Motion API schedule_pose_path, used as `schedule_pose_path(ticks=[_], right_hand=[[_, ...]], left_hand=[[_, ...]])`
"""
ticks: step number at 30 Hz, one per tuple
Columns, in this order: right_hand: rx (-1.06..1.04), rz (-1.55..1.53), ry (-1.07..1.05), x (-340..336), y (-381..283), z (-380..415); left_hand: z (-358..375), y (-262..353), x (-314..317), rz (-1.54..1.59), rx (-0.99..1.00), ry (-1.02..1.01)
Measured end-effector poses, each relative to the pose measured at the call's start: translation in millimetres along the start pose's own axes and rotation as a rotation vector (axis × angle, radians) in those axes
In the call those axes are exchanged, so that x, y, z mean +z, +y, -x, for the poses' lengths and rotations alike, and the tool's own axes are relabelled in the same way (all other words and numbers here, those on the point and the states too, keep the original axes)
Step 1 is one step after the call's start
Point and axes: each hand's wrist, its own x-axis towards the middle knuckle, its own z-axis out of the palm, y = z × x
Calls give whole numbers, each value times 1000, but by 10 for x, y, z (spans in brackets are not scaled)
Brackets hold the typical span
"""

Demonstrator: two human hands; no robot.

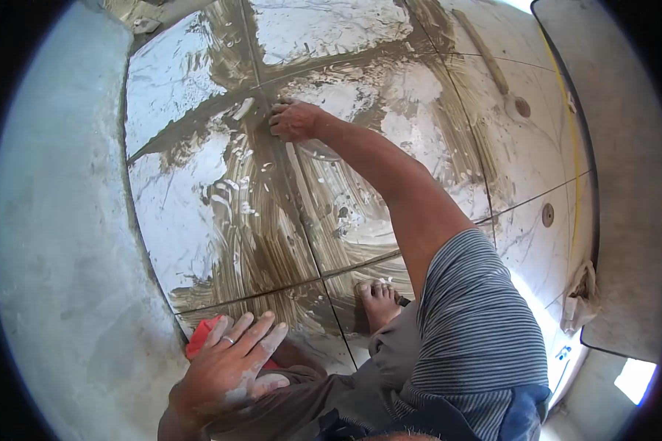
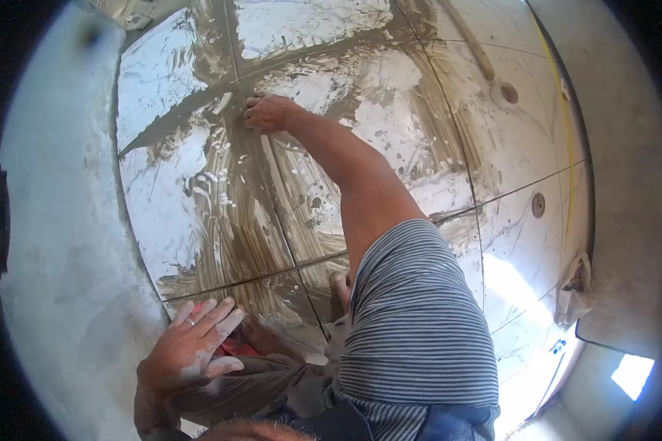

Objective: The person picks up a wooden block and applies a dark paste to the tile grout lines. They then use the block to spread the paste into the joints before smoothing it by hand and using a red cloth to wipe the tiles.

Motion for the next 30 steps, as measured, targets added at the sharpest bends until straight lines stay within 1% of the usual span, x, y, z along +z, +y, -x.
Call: schedule_pose_path(ticks=[2, 4, 5, 7, 11, 13, 14, 15, 16, 17, 18, 19, 21, 22, 24, 25, 27, 29, 30], right_hand=[[-12, 8, 13, -1, 25, -12], [-62, 28, -78, -88, 41, -57], [-60, 26, -79, -132, 33, -85], [-68, 129, -254, -183, 12, -136], [-49, 185, -238, -62, 5, -145], [-24, 131, -174, 131, 59, -99], [7, 120, -185, 230, 31, -70], [88, 17, -217, 340, 12, -79], [175, -73, -246, 393, 28, -58], [139, -84, -177, 471, -11, -66], [98, -95, -104, 520, -77, -6], [133, -93, -114, 359, -199, 126], [51, 49, -37, -77, -584, 253], [71, 47, -44, -63, -685, 391], [55, -26, 109, -51, -834, 626], [65, -29, 105, -85, -926, 728], [35, -159, 27, -146, -1081, 932], [10, -153, -17, -174, -1221, 1017], [3, -186, -95, -183, -1299, 1048]], left_hand=[[-54, -10, -20, 4, -8, -9], [-98, -24, -37, 12, -19, -20], [-122, -38, -54, 31, -36, -27], [-171, -60, -75, 51, -55, -31], [-152, -33, -103, 37, -64, 0], [-106, 0, -103, 30, -46, -3], [-62, 33, -88, 20, -23, 56], [-42, 70, -66, 13, 11, 113], [-39, 100, -31, 3, 52, 92], [-17, 124, 10, -17, 70, 87], [-14, 137, 25, -35, 82, 84], [-38, 147, 11, -43, 112, 65], [-50, 174, -5, -108, 117, 11], [-51, 160, -1, -111, 133, -3], [-43, 101, 10, -107, 155, -10], [-25, 80, 21, -107, 162, -17], [-14, 60, 59, -111, 153, -48], [-9, 89, 58, -109, 143, -61], [-4, 105, 54, -113, 127, -71]])
